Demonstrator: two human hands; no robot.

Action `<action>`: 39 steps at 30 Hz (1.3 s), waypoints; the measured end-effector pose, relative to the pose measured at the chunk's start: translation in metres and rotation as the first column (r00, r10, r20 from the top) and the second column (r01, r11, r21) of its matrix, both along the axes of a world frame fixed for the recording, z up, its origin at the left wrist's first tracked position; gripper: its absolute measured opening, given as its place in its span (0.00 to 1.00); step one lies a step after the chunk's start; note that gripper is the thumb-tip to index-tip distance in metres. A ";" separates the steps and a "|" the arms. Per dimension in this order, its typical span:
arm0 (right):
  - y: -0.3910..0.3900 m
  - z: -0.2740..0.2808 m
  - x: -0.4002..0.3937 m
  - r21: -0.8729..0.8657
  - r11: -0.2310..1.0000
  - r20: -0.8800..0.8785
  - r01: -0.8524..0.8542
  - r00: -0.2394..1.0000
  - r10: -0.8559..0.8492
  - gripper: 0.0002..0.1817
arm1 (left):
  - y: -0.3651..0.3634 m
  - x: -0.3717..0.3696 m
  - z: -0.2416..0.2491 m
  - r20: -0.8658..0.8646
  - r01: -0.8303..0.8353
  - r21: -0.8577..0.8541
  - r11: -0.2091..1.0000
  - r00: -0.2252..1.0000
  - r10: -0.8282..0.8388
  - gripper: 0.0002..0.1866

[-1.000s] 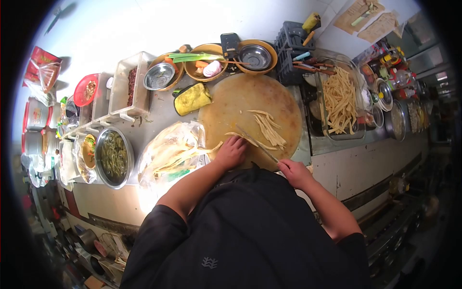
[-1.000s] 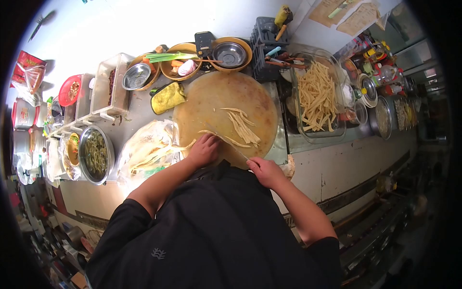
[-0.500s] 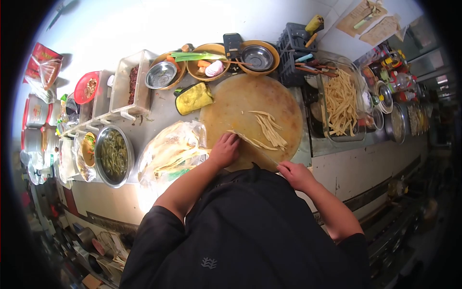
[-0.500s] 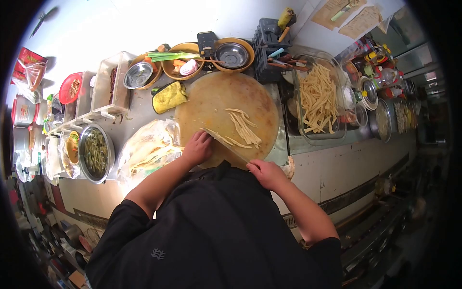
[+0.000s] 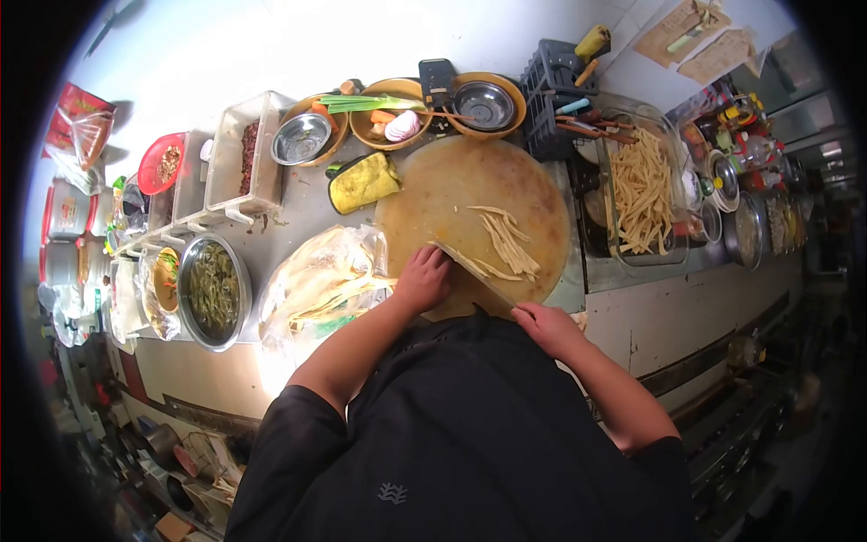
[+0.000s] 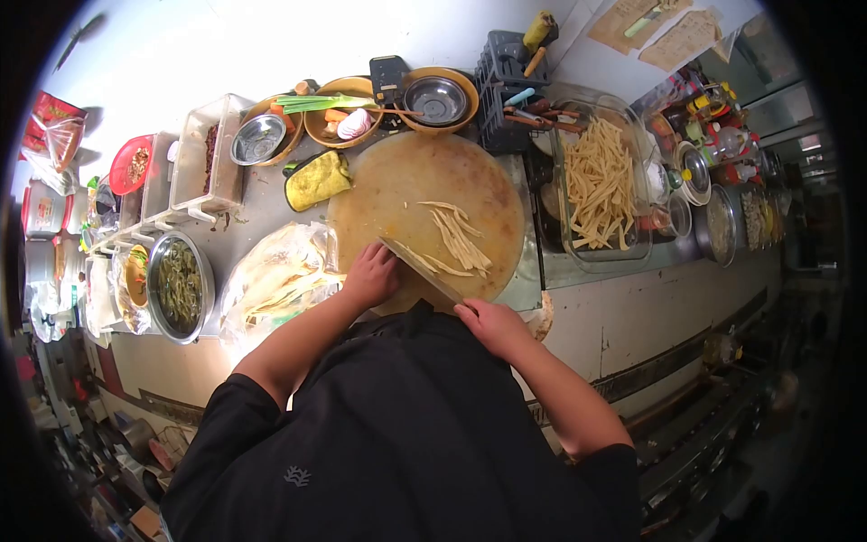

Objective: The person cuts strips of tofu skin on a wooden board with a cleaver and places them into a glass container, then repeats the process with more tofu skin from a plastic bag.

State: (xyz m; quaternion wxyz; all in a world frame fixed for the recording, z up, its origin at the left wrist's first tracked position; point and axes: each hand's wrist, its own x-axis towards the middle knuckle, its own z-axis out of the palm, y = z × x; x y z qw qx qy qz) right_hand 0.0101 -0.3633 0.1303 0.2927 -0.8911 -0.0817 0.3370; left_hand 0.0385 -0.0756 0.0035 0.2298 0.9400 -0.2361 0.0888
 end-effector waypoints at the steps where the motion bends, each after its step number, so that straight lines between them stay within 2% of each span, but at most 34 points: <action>1: 0.003 -0.001 0.002 0.011 1.000 -0.001 -0.001 1.000 0.001 0.25 | 0.000 0.000 -0.001 0.016 -0.001 -0.006 1.000 1.000 0.002 0.25; 3: 0.007 -0.009 0.005 0.023 1.000 -0.002 0.003 1.000 -0.003 0.26 | -0.001 0.000 -0.003 0.010 -0.005 -0.003 1.000 1.000 0.005 0.25; 5: 0.011 -0.020 0.007 0.118 0.993 0.002 0.019 1.000 -0.019 0.26 | -0.001 -0.002 -0.002 0.004 -0.008 0.005 1.000 1.000 0.008 0.25; 9: 0.009 -0.018 0.005 0.122 0.991 -0.023 0.056 0.998 -0.053 0.26 | 0.002 0.000 -0.007 -0.023 0.022 0.021 1.000 1.000 -0.021 0.25; 11: 0.003 -0.012 -0.002 0.102 0.982 -0.036 0.156 0.988 -0.153 0.26 | 0.000 0.001 -0.004 -0.013 0.043 0.027 0.999 0.999 -0.043 0.26; 12: -0.001 -0.015 -0.010 0.100 0.982 -0.040 0.161 0.987 -0.158 0.26 | -0.002 0.003 -0.004 -0.069 0.092 0.017 0.996 0.994 -0.090 0.27; 14: -0.008 -0.022 -0.024 0.081 0.953 0.151 0.291 0.942 -0.300 0.26 | -0.011 0.011 0.003 -0.123 0.144 0.002 0.990 0.982 -0.142 0.28; 16: -0.018 -0.022 -0.030 0.141 0.925 0.122 0.353 0.921 -0.370 0.26 | -0.025 0.023 0.008 -0.236 0.240 -0.038 0.970 0.941 -0.242 0.33; 18: -0.029 -0.022 -0.036 0.199 0.887 0.090 0.417 0.893 -0.440 0.26 | -0.038 0.033 0.005 -0.233 0.275 -0.037 0.961 0.933 -0.276 0.32; 20: -0.044 -0.026 -0.045 0.267 0.796 -0.004 0.543 0.827 -0.563 0.23 | -0.045 0.046 0.009 -0.231 0.313 -0.040 0.949 0.921 -0.314 0.32; 21: -0.052 -0.026 -0.051 0.266 0.792 -0.005 0.549 0.823 -0.568 0.23 | -0.046 0.055 0.011 -0.395 0.310 -0.025 0.950 0.870 -0.295 0.32; 22: -0.059 -0.025 -0.055 0.320 0.671 -0.164 0.669 0.737 -0.656 0.20 | -0.047 0.061 0.013 -0.546 0.309 -0.009 0.951 0.795 -0.263 0.33; 23: -0.066 -0.023 -0.059 0.345 0.529 -0.325 0.775 0.628 -0.708 0.20 | -0.050 0.065 0.012 -0.546 0.315 -0.008 0.949 0.794 -0.268 0.33; 24: -0.071 -0.023 -0.061 0.322 0.464 -0.387 0.825 0.563 -0.731 0.25 | -0.055 0.069 0.011 -0.432 0.206 -0.008 0.979 0.882 -0.189 0.34; 25: -0.078 -0.025 -0.064 0.322 0.460 -0.387 0.827 0.559 -0.734 0.25 | -0.060 0.072 0.011 -0.312 0.095 -0.023 0.995 0.945 -0.097 0.35; 26: -0.085 -0.031 -0.068 0.290 0.366 -0.481 0.884 0.466 -0.743 0.28 | -0.066 0.074 0.012 -0.312 0.100 -0.024 0.995 0.944 -0.103 0.35; 27: -0.093 -0.037 -0.072 0.248 0.270 -0.567 0.930 0.366 -0.738 0.31 | -0.074 0.076 0.012 -0.249 0.034 0.053 0.998 0.968 -0.020 0.37; 28: -0.101 -0.045 -0.077 0.229 0.251 -0.635 0.940 0.340 -0.694 0.34 | -0.082 0.077 0.013 -0.178 -0.037 0.123 0.992 0.982 0.059 0.38; 29: -0.105 -0.054 -0.080 0.227 0.248 -0.633 0.942 0.336 -0.697 0.34 | -0.089 0.078 0.008 -0.179 -0.033 0.120 0.992 0.982 0.054 0.38; 31: -0.111 -0.071 -0.083 0.160 0.167 -0.818 0.973 0.225 -0.530 0.40 | -0.100 0.076 -0.002 -0.227 -0.077 0.123 0.989 0.968 0.103 0.43; 33: -0.104 -0.086 -0.079 0.149 0.196 -0.820 0.969 0.232 -0.523 0.43 | -0.109 0.068 -0.002 -0.253 -0.072 0.101 0.992 0.963 0.096 0.44; 35: -0.094 -0.100 -0.073 0.185 0.213 -0.868 0.960 0.261 -0.424 0.43 | -0.115 0.056 -0.001 -0.276 -0.071 0.086 0.994 0.957 0.092 0.45; 37: -0.081 -0.107 -0.064 0.213 0.221 -0.890 0.952 0.282 -0.358 0.42 | -0.120 0.041 0.001 -0.255 -0.064 -0.034 0.997 0.966 0.053 0.45; 38: -0.072 -0.109 -0.058 0.210 0.259 -0.890 0.943 0.294 -0.348 0.41 | -0.123 0.035 -0.003 -0.254 -0.067 -0.029 0.997 0.966 0.058 0.45; 39: -0.065 -0.109 -0.052 0.209 0.296 -0.890 0.932 0.307 -0.338 0.40 | -0.127 0.031 -0.008 -0.214 -0.118 -0.126 0.985 0.973 0.089 0.46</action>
